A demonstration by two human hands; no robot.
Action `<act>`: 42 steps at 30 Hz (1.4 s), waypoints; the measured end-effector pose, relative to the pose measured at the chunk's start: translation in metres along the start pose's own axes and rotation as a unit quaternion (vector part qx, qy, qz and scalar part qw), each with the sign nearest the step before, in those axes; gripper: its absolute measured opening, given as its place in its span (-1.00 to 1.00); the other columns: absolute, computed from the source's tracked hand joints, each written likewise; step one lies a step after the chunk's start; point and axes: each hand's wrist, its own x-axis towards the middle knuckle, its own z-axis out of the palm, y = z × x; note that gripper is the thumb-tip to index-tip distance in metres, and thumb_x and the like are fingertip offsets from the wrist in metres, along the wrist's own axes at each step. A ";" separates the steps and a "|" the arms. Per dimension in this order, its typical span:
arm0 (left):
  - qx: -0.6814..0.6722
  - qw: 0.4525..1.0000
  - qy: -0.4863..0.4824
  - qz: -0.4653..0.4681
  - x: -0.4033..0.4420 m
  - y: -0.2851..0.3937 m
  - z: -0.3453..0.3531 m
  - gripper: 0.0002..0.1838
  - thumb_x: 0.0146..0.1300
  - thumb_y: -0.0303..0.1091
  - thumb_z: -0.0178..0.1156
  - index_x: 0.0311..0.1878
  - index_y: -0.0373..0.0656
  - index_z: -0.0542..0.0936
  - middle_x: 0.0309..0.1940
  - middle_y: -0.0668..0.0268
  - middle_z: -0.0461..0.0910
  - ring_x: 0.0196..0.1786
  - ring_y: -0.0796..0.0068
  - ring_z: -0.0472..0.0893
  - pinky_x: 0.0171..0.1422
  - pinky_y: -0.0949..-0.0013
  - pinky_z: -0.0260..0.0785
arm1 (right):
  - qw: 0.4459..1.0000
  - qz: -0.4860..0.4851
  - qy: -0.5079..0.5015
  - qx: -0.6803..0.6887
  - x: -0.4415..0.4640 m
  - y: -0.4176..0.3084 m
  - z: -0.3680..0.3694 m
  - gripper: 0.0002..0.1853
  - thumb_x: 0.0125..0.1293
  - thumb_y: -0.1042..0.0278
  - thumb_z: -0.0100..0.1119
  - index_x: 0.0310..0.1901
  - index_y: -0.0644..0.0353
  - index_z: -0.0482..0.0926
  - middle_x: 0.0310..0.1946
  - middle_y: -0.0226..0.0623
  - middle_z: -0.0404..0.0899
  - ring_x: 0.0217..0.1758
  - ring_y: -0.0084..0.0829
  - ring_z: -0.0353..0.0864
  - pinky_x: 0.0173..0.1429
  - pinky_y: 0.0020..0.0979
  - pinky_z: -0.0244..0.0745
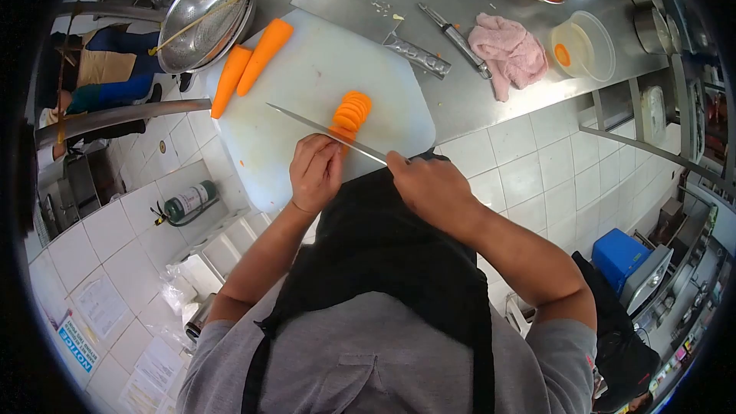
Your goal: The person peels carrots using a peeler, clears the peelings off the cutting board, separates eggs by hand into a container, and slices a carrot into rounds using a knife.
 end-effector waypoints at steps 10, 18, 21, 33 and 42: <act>0.019 1.000 0.003 0.008 -0.001 0.000 0.001 -0.77 0.05 -0.71 0.39 -0.18 -0.36 0.69 -0.12 0.07 0.66 -0.07 -0.03 0.69 0.02 0.11 0.62 | 1.000 0.017 0.006 -0.019 -0.015 0.000 0.003 -0.88 0.48 0.41 0.10 -0.04 0.20 0.45 -0.52 -0.11 0.67 -0.48 -0.01 0.74 -0.39 -0.06 0.64; 0.005 1.000 0.013 0.009 0.000 0.000 0.002 -0.78 0.08 -0.72 0.39 -0.16 -0.38 0.69 -0.11 0.06 0.66 -0.06 0.00 0.70 0.03 0.14 0.63 | 1.000 0.007 0.011 0.004 0.015 0.009 0.025 -0.93 0.44 0.48 0.06 -0.11 0.23 0.42 -0.50 -0.04 0.70 -0.40 0.05 0.78 -0.33 -0.01 0.67; 0.003 1.000 0.010 0.004 0.000 0.001 0.001 -0.78 0.09 -0.73 0.39 -0.16 -0.39 0.69 -0.10 0.06 0.67 -0.06 0.01 0.71 0.03 0.15 0.63 | 1.000 0.009 0.002 0.002 0.026 0.012 0.029 -0.92 0.44 0.47 0.06 -0.11 0.24 0.42 -0.50 -0.01 0.70 -0.39 0.06 0.78 -0.32 0.00 0.68; 0.009 1.000 0.007 0.000 -0.003 0.002 0.000 -0.78 0.08 -0.74 0.40 -0.19 -0.35 0.68 -0.13 0.06 0.66 -0.09 -0.05 0.67 0.02 0.08 0.58 | 0.999 0.003 0.038 -0.008 -0.020 -0.002 0.004 -0.85 0.44 0.38 0.19 -0.06 0.18 0.46 -0.59 -0.17 0.61 -0.53 -0.03 0.70 -0.43 -0.03 0.62; 0.012 1.000 0.011 0.002 -0.005 0.001 0.001 -0.77 0.08 -0.74 0.40 -0.18 -0.36 0.68 -0.12 0.06 0.66 -0.08 -0.02 0.69 0.00 0.13 0.59 | 1.000 0.010 0.015 -0.008 -0.006 0.001 0.013 -0.90 0.43 0.50 0.08 -0.08 0.23 0.43 -0.49 -0.05 0.69 -0.43 0.02 0.77 -0.36 -0.03 0.66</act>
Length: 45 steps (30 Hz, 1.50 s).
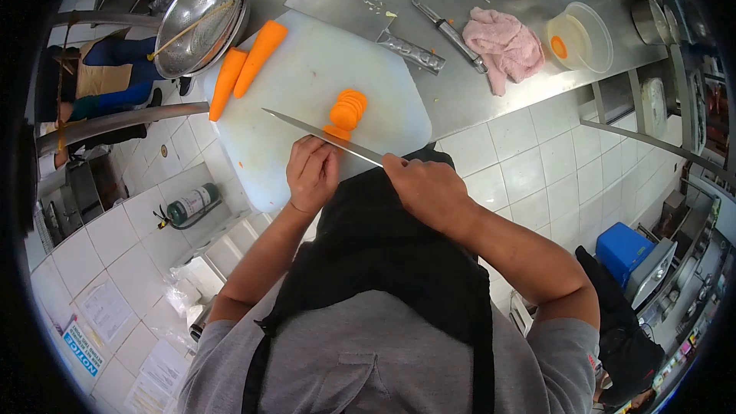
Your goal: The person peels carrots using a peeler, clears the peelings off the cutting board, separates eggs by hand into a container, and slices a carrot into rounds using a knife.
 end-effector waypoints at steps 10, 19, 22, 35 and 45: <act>-0.001 1.000 0.000 -0.004 -0.002 0.001 0.000 -0.76 0.12 -0.74 0.38 -0.12 -0.37 0.70 -0.09 0.06 0.68 -0.06 0.01 0.71 0.06 0.13 0.63 | 1.000 -0.012 -0.006 0.005 0.030 0.005 0.016 -0.89 0.42 0.48 0.09 -0.10 0.25 0.42 -0.51 -0.01 0.70 -0.42 0.05 0.77 -0.34 0.00 0.67; 0.012 1.000 0.002 0.008 -0.002 -0.001 0.000 -0.80 0.07 -0.71 0.39 -0.19 -0.39 0.68 -0.13 0.07 0.65 -0.09 -0.02 0.69 0.01 0.12 0.61 | 1.000 -0.013 0.011 -0.009 -0.011 -0.008 -0.014 -0.90 0.44 0.46 0.11 -0.09 0.23 0.44 -0.55 -0.09 0.67 -0.45 0.01 0.76 -0.37 -0.03 0.64; 0.003 1.000 0.003 0.008 -0.001 0.000 0.001 -0.78 0.08 -0.74 0.39 -0.19 -0.34 0.67 -0.13 0.08 0.65 -0.09 -0.01 0.68 -0.01 0.13 0.58 | 1.000 -0.007 0.008 -0.005 -0.012 -0.006 -0.013 -0.90 0.44 0.46 0.11 -0.09 0.23 0.43 -0.54 -0.09 0.67 -0.45 0.01 0.75 -0.37 -0.03 0.64; -0.002 1.000 0.011 0.000 -0.001 0.004 0.000 -0.77 0.10 -0.73 0.39 -0.15 -0.38 0.69 -0.11 0.07 0.67 -0.07 0.01 0.70 0.03 0.16 0.62 | 1.000 -0.003 -0.025 0.009 0.028 0.007 0.015 -0.89 0.43 0.45 0.09 -0.10 0.25 0.42 -0.49 0.00 0.70 -0.40 0.06 0.77 -0.30 0.02 0.67; 0.009 1.000 0.006 0.000 -0.005 0.001 0.001 -0.78 0.11 -0.73 0.41 -0.17 -0.34 0.67 -0.12 0.08 0.65 -0.10 -0.01 0.67 -0.01 0.12 0.58 | 0.999 -0.022 0.038 -0.020 -0.016 -0.002 -0.010 -0.86 0.44 0.39 0.18 -0.10 0.17 0.43 -0.60 -0.16 0.59 -0.53 -0.03 0.70 -0.43 -0.03 0.60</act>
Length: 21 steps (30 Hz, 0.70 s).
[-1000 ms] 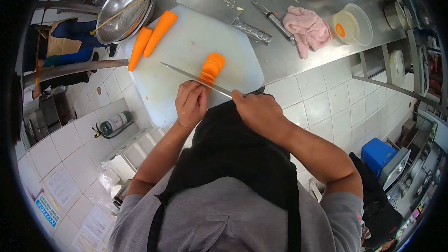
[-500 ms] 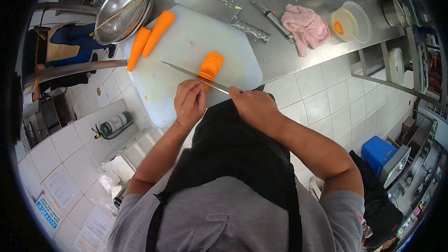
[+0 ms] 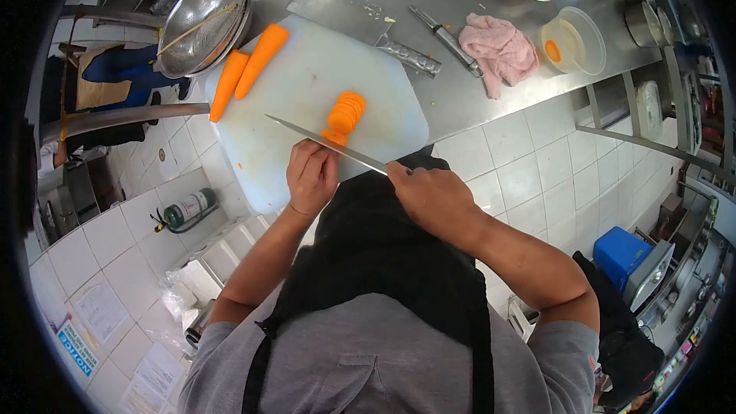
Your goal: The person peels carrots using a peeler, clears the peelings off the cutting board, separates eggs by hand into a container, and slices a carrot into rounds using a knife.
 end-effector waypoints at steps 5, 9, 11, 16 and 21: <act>-0.003 1.000 -0.002 -0.001 0.002 0.002 -0.001 -0.78 0.10 -0.73 0.39 -0.16 -0.36 0.68 -0.12 0.07 0.65 -0.08 -0.02 0.68 0.01 0.11 0.60 | 0.999 0.016 -0.033 0.016 0.006 -0.004 0.003 -0.91 0.44 0.48 0.07 -0.08 0.23 0.44 -0.52 -0.06 0.68 -0.44 0.01 0.76 -0.37 -0.03 0.65; -0.012 1.000 -0.002 -0.004 0.002 0.002 -0.002 -0.77 0.12 -0.75 0.38 -0.14 -0.38 0.68 -0.09 0.05 0.68 -0.07 -0.01 0.69 0.04 0.14 0.61 | 0.999 0.012 -0.034 0.032 0.024 0.005 0.023 -0.92 0.43 0.49 0.06 -0.11 0.24 0.43 -0.51 -0.04 0.69 -0.42 0.04 0.77 -0.35 -0.02 0.66; -0.011 1.000 -0.001 -0.003 0.002 0.001 -0.001 -0.77 0.13 -0.75 0.38 -0.14 -0.38 0.68 -0.09 0.05 0.68 -0.07 0.00 0.70 0.04 0.14 0.61 | 1.000 0.002 -0.007 0.026 0.035 0.011 0.036 -0.92 0.47 0.44 0.07 -0.12 0.22 0.41 -0.60 -0.07 0.62 -0.49 0.04 0.72 -0.41 0.03 0.59; -0.010 1.000 0.008 -0.001 0.001 0.002 0.000 -0.77 0.12 -0.74 0.38 -0.13 -0.38 0.68 -0.09 0.06 0.68 -0.07 0.00 0.70 0.05 0.15 0.61 | 0.998 0.008 -0.048 0.039 0.038 0.010 0.026 -0.92 0.45 0.45 0.07 -0.12 0.24 0.42 -0.55 -0.03 0.66 -0.45 0.06 0.74 -0.36 0.04 0.61; -0.006 1.000 0.008 -0.007 0.001 0.002 -0.001 -0.78 0.07 -0.71 0.37 -0.17 -0.36 0.69 -0.12 0.07 0.65 -0.06 0.00 0.69 0.03 0.12 0.61 | 0.998 0.008 -0.048 0.043 0.013 -0.005 -0.004 -0.91 0.43 0.48 0.08 -0.09 0.23 0.44 -0.51 -0.02 0.69 -0.42 0.07 0.76 -0.34 0.01 0.65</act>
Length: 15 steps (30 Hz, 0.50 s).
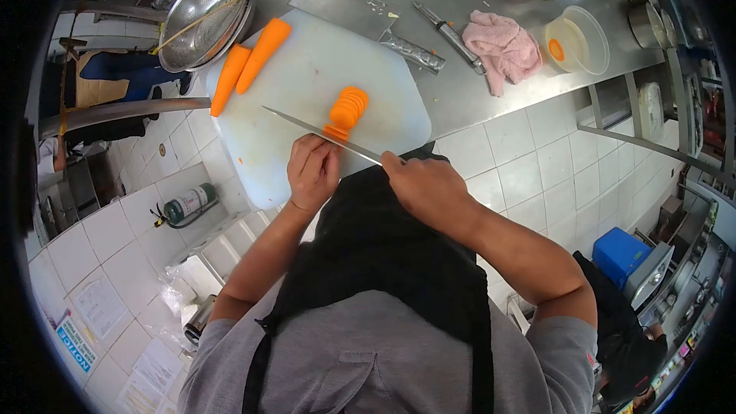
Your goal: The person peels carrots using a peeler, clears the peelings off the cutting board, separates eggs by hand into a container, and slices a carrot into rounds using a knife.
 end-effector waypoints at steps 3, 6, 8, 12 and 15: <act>0.000 1.000 -0.009 0.002 -0.004 -0.003 0.000 -0.77 0.09 -0.74 0.40 -0.17 -0.35 0.67 -0.12 0.07 0.66 -0.08 -0.01 0.68 0.00 0.13 0.59 | 1.000 0.006 0.006 -0.026 -0.012 0.000 -0.001 -0.91 0.44 0.49 0.08 -0.08 0.22 0.44 -0.53 -0.05 0.67 -0.44 0.04 0.76 -0.36 -0.02 0.64; 0.000 1.000 -0.004 0.002 -0.001 -0.001 0.000 -0.76 0.08 -0.74 0.40 -0.17 -0.35 0.67 -0.12 0.07 0.66 -0.08 -0.01 0.68 -0.01 0.13 0.58 | 0.999 0.010 0.035 -0.017 -0.014 0.004 0.008 -0.86 0.46 0.37 0.17 -0.11 0.19 0.42 -0.57 -0.10 0.60 -0.52 0.05 0.68 -0.43 0.03 0.58; -0.001 1.000 -0.004 0.003 0.000 0.000 -0.001 -0.76 0.08 -0.74 0.40 -0.17 -0.35 0.67 -0.12 0.07 0.66 -0.09 -0.01 0.68 -0.01 0.13 0.58 | 1.000 0.009 0.012 -0.026 -0.010 0.004 0.008 -0.91 0.43 0.49 0.10 -0.10 0.22 0.44 -0.55 -0.07 0.66 -0.46 0.02 0.75 -0.37 -0.03 0.64; -0.001 1.000 0.001 0.004 -0.001 -0.002 0.000 -0.77 0.08 -0.75 0.39 -0.17 -0.36 0.67 -0.12 0.08 0.67 -0.09 0.00 0.69 0.00 0.15 0.60 | 1.000 -0.004 0.016 -0.013 0.006 0.011 0.019 -0.91 0.42 0.49 0.10 -0.12 0.23 0.43 -0.54 -0.06 0.67 -0.46 0.03 0.75 -0.37 -0.02 0.65; -0.004 1.000 0.001 0.003 0.000 -0.001 0.001 -0.77 0.08 -0.72 0.37 -0.16 -0.39 0.68 -0.10 0.06 0.66 -0.06 -0.03 0.69 0.02 0.12 0.62 | 0.999 -0.009 0.032 -0.008 0.020 0.017 0.036 -0.92 0.42 0.48 0.09 -0.12 0.24 0.42 -0.53 -0.04 0.68 -0.44 0.05 0.76 -0.36 0.00 0.64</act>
